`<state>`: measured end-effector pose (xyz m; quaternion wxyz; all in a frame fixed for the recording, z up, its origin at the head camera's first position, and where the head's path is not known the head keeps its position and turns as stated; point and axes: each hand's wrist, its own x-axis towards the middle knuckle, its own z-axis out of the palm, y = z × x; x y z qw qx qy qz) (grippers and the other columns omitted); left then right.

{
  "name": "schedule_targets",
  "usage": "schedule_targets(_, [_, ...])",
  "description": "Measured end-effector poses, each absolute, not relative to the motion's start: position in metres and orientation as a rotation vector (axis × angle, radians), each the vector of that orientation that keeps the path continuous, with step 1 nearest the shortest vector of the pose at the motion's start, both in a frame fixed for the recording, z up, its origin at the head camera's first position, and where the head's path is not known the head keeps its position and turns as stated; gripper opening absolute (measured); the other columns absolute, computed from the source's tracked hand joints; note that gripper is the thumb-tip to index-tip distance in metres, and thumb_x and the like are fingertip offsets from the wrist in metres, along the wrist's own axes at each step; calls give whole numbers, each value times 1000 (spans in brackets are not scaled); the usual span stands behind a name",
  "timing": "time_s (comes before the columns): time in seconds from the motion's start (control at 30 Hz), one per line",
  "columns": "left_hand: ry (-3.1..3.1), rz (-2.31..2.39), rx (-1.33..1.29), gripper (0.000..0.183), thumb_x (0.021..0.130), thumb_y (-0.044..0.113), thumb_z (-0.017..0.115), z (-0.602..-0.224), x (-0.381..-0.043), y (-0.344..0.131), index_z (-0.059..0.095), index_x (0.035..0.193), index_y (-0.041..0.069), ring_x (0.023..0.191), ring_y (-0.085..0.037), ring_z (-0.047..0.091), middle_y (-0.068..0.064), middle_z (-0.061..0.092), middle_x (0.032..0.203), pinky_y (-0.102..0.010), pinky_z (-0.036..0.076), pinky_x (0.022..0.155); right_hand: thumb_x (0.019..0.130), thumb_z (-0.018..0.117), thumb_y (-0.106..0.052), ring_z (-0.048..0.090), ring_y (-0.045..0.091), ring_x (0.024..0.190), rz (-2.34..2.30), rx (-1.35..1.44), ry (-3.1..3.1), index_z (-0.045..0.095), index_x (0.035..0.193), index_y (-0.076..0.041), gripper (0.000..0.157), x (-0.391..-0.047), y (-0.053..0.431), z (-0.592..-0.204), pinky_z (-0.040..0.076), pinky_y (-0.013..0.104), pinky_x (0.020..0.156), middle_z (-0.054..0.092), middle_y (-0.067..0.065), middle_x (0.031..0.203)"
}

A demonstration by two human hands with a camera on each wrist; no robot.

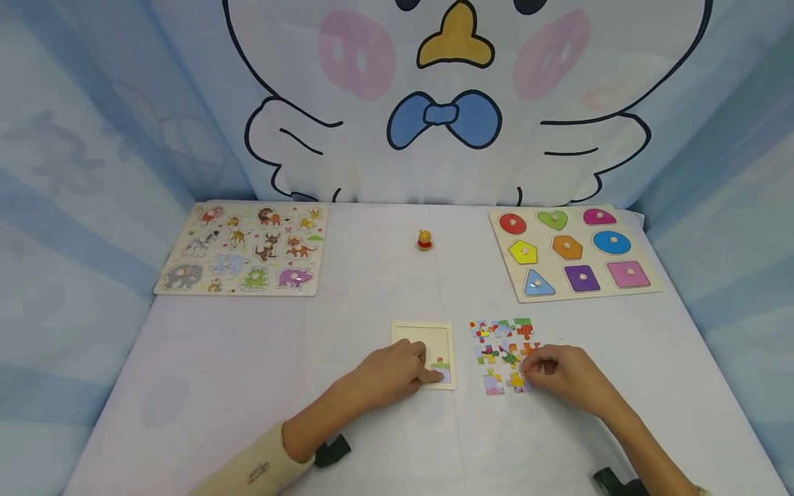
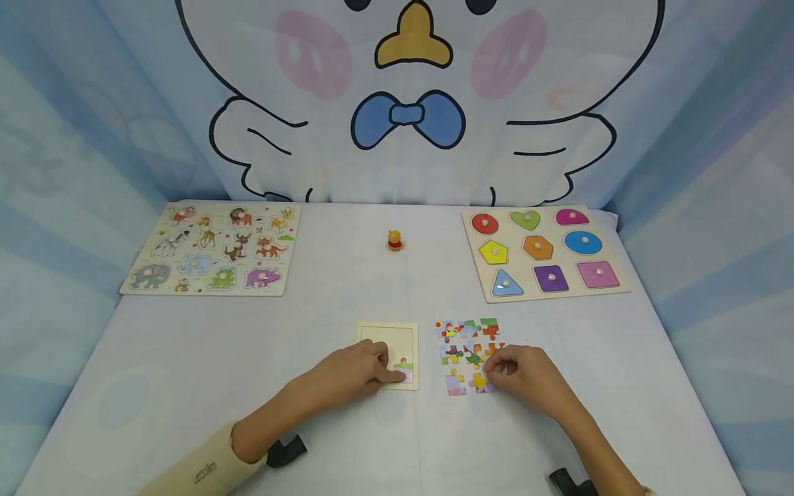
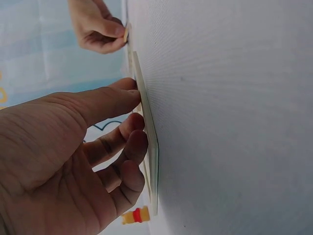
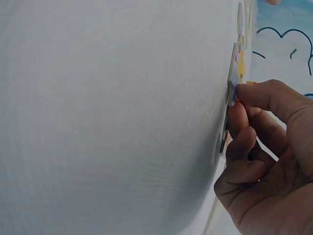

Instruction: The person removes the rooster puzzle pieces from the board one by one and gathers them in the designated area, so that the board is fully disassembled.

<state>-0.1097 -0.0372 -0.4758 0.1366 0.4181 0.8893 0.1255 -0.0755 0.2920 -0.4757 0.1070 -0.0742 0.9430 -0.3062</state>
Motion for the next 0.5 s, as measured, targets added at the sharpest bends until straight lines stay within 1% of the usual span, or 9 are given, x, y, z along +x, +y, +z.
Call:
schedule_targets(0.27, [2572,354,1205,37,92,13,70,-476,-109,-37,71,121,35,77,-8,41,9,51,88,-17,36,60,81,78,-10,49,12,67,-866,-203,2803,71,80,-19,12,-76,293,-479,42,23,56,54,-8,70])
schedule_targets(0.5, [2588,316,1252,37,91,14,72,-476,-109,-37,72,121,35,75,-9,41,8,53,89,-17,35,60,81,78,-9,49,13,65,-842,-187,2828,71,79,-19,12,-74,291,-479,41,23,56,54,-8,69])
